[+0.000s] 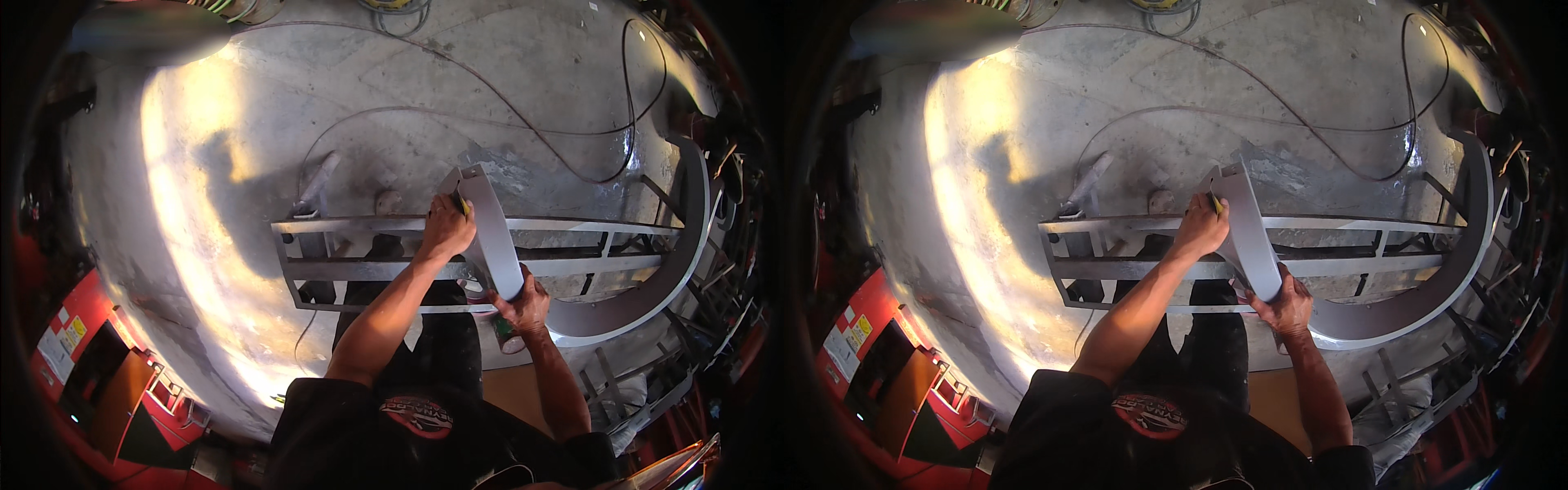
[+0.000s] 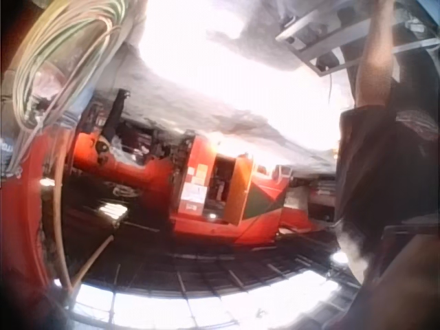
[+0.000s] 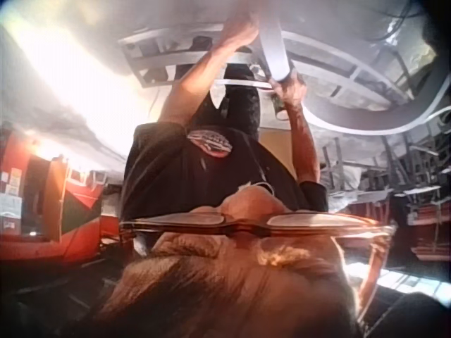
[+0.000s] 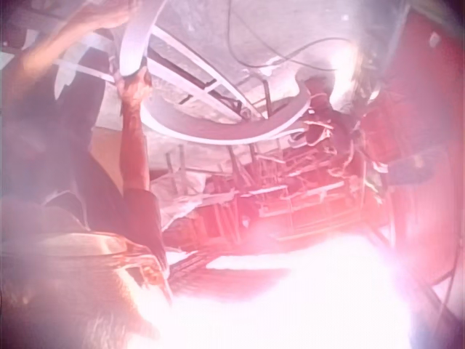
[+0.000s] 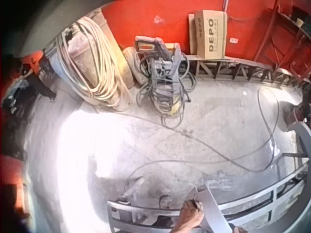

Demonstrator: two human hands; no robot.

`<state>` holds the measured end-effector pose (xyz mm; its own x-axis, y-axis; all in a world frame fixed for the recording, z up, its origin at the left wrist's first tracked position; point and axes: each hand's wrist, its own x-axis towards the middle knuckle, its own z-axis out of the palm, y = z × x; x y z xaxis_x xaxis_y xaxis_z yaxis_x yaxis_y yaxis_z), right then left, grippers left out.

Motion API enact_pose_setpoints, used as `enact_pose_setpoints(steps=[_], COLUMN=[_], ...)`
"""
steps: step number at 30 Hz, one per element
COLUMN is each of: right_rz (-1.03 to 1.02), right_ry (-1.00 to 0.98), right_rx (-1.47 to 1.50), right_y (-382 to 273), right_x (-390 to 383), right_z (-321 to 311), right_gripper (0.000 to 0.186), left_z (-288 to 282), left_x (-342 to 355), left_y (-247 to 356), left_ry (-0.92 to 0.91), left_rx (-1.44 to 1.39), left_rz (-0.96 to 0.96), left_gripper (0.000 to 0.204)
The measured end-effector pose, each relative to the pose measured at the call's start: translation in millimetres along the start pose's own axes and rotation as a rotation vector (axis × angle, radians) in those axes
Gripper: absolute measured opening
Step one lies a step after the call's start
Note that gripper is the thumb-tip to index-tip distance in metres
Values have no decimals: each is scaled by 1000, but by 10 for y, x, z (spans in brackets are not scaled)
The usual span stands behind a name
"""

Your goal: The person kneels on the floor and sands a large curved gray bumper with a sanding block. They repeatedly dip the block into a pink bucket of water and continue sanding different sections of the bumper surface.

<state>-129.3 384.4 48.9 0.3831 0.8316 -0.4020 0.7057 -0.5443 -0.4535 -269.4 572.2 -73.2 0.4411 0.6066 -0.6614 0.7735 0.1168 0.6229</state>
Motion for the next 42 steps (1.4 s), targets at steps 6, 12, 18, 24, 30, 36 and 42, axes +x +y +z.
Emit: enact_pose_setpoints(steps=[6, 12, 18, 24, 30, 36, 42], right_rz=[20, 44, 0, 34, -32, -20, -59], right_ry=[-30, -58, -40, -37, -22, 13, 30], right_rx=[-41, -15, -58, -51, -63, -73, -52], right_y=[-41, -41, -29, 17, 10, 13, -10], right_x=[-105, 20, 81, -17, -22, 1, -3], right_z=[-10, -53, -60, 20, -43, -37, -86], right_gripper=[84, 88, 86, 85, 85, 86, 86], left_z=[-113, -39, 52, 76, 49, 61, 1], left_x=[405, -327, 653, -411, 831, -1203, 148], left_y=[-46, 54, -44, 33, -56, 744, 691], left_ry=[-134, 187, 7, 372, 0, 131, 157], left_rx=[330, 215, 93, 171, 47, 204, 246], left_rz=[149, 190, -60, 359, 13, 430, 384], left_gripper=[55, 55, 55, 51, 62, 73, 58])
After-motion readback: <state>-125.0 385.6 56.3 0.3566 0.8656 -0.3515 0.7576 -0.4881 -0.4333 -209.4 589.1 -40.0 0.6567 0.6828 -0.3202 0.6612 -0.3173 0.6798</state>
